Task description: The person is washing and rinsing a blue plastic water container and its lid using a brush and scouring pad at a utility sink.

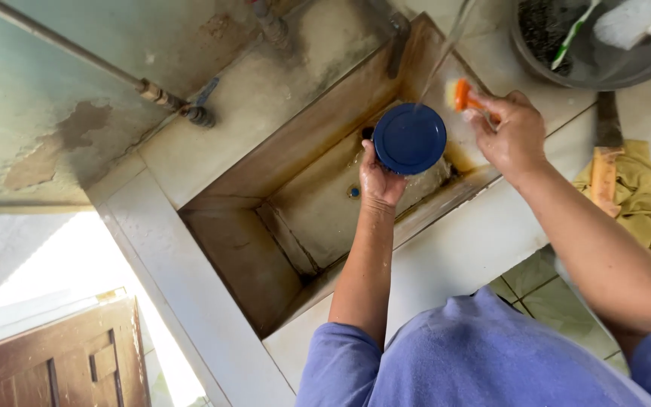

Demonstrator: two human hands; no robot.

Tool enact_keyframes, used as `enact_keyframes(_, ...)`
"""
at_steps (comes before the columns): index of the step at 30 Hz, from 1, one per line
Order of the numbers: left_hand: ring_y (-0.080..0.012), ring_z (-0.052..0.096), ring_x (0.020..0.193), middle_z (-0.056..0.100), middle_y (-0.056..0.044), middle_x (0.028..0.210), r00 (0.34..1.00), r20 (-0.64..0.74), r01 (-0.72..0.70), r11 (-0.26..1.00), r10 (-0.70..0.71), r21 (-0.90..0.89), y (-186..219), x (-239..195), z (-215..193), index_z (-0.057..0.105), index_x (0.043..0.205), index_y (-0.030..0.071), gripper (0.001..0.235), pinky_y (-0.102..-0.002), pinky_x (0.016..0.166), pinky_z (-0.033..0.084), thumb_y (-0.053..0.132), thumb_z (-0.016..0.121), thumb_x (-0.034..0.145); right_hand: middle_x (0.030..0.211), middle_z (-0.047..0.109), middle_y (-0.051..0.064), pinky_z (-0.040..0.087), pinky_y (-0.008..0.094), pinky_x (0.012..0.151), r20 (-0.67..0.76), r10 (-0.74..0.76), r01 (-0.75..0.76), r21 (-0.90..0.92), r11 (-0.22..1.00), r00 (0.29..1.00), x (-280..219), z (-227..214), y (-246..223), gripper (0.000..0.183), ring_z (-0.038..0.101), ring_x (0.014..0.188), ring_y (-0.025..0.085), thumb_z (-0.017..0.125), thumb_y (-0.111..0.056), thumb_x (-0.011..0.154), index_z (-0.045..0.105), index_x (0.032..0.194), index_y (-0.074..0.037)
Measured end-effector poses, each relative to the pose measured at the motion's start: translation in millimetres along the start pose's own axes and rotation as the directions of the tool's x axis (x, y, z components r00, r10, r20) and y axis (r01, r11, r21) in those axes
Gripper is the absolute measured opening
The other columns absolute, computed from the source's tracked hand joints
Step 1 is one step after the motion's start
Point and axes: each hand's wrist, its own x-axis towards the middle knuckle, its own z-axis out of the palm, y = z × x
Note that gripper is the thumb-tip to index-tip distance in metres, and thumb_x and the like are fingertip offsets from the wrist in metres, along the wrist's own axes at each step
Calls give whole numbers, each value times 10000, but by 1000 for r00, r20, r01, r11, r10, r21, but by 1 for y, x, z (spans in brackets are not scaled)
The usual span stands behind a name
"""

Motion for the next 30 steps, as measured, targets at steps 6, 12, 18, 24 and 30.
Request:
enact_keyframes(6, -354, 572, 1331, 607, -122, 1454, 986, -162, 41, 999, -36, 22, -67, 73, -54, 544, 1462, 97, 694, -548, 1117, 461, 627, 379, 1046, 1036, 780, -4, 549, 242, 874, 317, 310, -443, 649, 618, 896, -7, 46, 51, 245, 704, 960, 60, 759, -371, 1015, 805, 1083, -141)
enact_keyframes(12, -304, 629, 1114, 653, -60, 1248, 963, -50, 269, 942, -264, 201, -65, 16, 84, 530, 1371, 185, 893, -591, 894, 494, 851, 368, 798, 964, 687, 63, 560, 272, 708, 90, 90, -118, 389, 913, 992, -15, -21, -5, 239, 682, 832, 151, 793, -290, 918, 774, 1027, -78)
enact_keyframes(18, -322, 583, 1222, 591, -96, 1356, 977, 34, 190, 926, -212, 327, -90, 64, 66, 501, 1446, 165, 912, -575, 990, 519, 837, 571, 833, 898, 666, 67, 516, 376, 643, 204, 73, -149, 382, 912, 976, 1, -85, 5, 203, 635, 735, 250, 735, -181, 932, 801, 1124, -187)
enact_keyframes(24, -288, 496, 1355, 512, -47, 1518, 996, -3, 77, 858, -88, 508, -104, 70, 89, 423, 1564, 199, 996, -519, 1104, 426, 850, 518, 816, 1105, 686, 166, 531, 472, 828, -87, 163, -173, -119, 978, 983, 67, -144, 73, 377, 674, 998, 356, 660, -7, 883, 659, 1251, -90)
enact_keyframes(30, -282, 371, 1513, 335, -130, 1687, 925, 378, -340, 540, 44, 770, -143, 21, 219, 280, 1665, 196, 829, -467, 1230, 287, 665, 463, 1006, 1044, 726, 159, 583, 460, 746, 112, 244, -138, -572, 808, 963, 100, -107, 131, 178, 719, 960, 340, 711, -133, 833, 741, 999, -76)
